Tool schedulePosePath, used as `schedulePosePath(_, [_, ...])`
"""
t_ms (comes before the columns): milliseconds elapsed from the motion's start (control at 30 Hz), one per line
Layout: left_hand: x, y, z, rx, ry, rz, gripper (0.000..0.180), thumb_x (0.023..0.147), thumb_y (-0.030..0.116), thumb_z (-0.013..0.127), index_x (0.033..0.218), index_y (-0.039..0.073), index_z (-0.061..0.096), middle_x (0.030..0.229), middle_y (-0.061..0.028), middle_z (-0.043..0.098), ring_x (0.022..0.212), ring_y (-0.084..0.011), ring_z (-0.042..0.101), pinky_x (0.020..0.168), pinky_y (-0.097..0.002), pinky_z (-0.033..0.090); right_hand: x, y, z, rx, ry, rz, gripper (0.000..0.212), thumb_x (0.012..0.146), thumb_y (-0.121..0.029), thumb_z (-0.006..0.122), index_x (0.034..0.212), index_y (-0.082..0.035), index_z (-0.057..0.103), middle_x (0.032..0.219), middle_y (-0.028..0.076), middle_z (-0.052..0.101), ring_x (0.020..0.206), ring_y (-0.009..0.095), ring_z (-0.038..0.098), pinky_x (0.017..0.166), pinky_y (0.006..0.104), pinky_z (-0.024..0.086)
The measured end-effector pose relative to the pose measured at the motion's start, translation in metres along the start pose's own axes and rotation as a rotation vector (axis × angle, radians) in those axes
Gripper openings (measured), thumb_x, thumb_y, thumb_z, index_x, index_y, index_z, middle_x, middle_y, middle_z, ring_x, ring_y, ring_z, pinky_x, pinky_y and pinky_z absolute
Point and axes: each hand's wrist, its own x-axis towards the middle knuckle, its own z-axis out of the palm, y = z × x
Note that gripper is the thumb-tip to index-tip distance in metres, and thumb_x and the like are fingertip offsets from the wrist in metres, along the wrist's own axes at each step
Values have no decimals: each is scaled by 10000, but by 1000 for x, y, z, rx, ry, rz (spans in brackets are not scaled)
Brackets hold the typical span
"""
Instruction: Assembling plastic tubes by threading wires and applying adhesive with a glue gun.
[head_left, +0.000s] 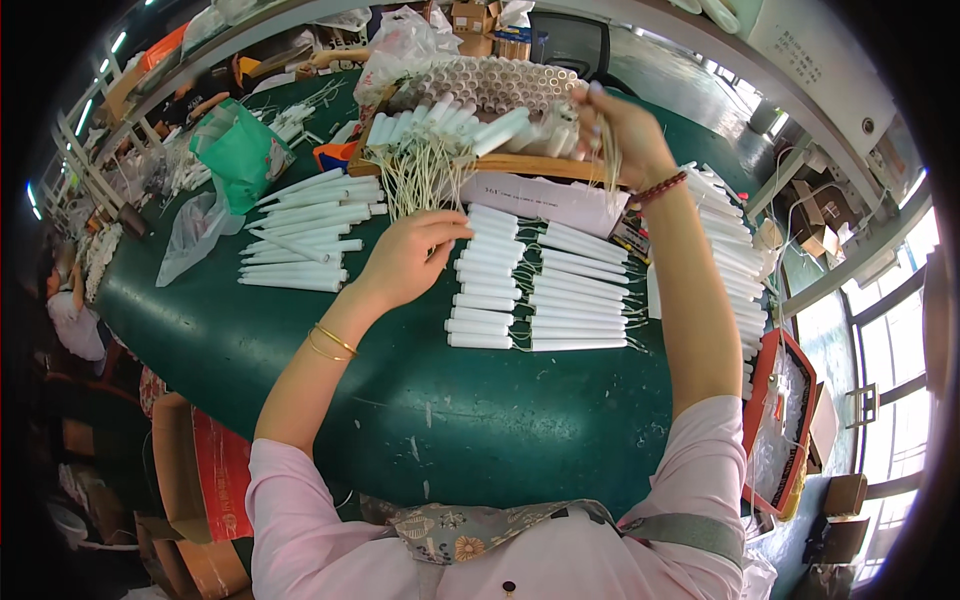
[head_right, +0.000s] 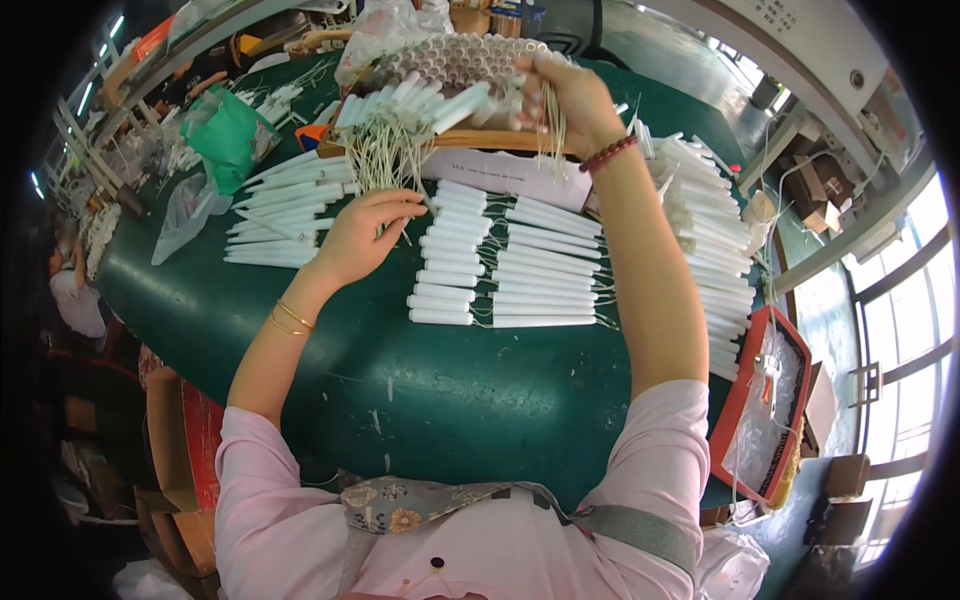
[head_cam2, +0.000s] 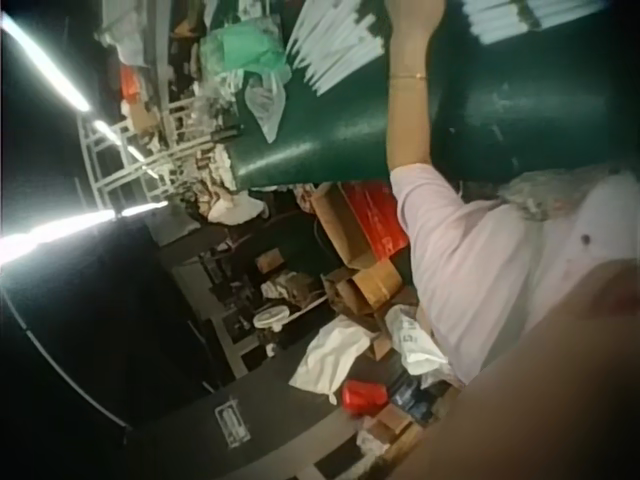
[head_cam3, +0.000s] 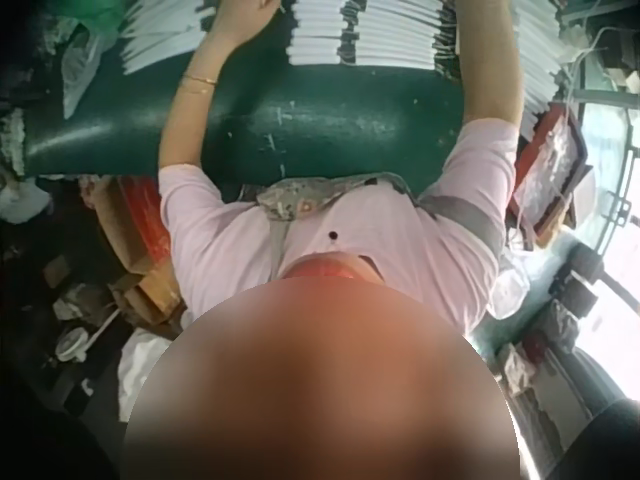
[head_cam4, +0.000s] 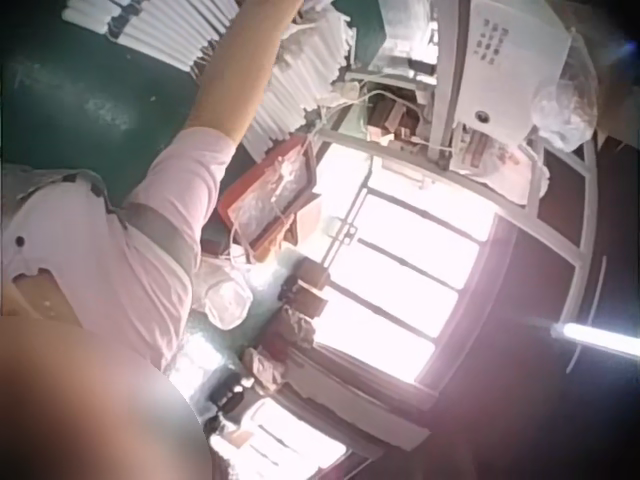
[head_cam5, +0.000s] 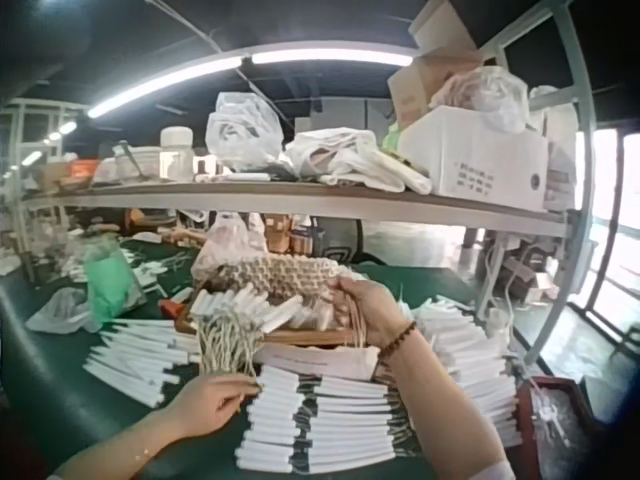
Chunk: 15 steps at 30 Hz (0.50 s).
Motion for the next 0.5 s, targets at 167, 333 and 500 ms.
schedulePosePath(167, [2,49,-13,-445,202,-116,282,974,22,675,1242,56,760,1252,-95,738,1014,-198,698,875,-317,544,-35,-56,15,-153,-30,-254,363,1165,-290,457,1314,-13,636,732,-57,473,633,82,484,740,281,520])
schedulePosePath(333, [-2,38,-18,-872,263,-350,329,1104,249,575,1266,27,755,1258,-2,744,1064,-88,638,902,-265,487,-83,-40,37,-137,-385,34,372,1164,-282,447,1326,-1,629,695,-69,463,600,64,483,657,251,525])
schedulePosePath(500, [-18,31,-28,-813,2,-255,500,1150,416,466,1274,22,748,1322,-54,727,1193,-173,642,1050,-315,468,-168,25,97,-41,-514,393,491,1176,-348,402,1156,81,639,590,41,572,497,159,620,587,323,619])
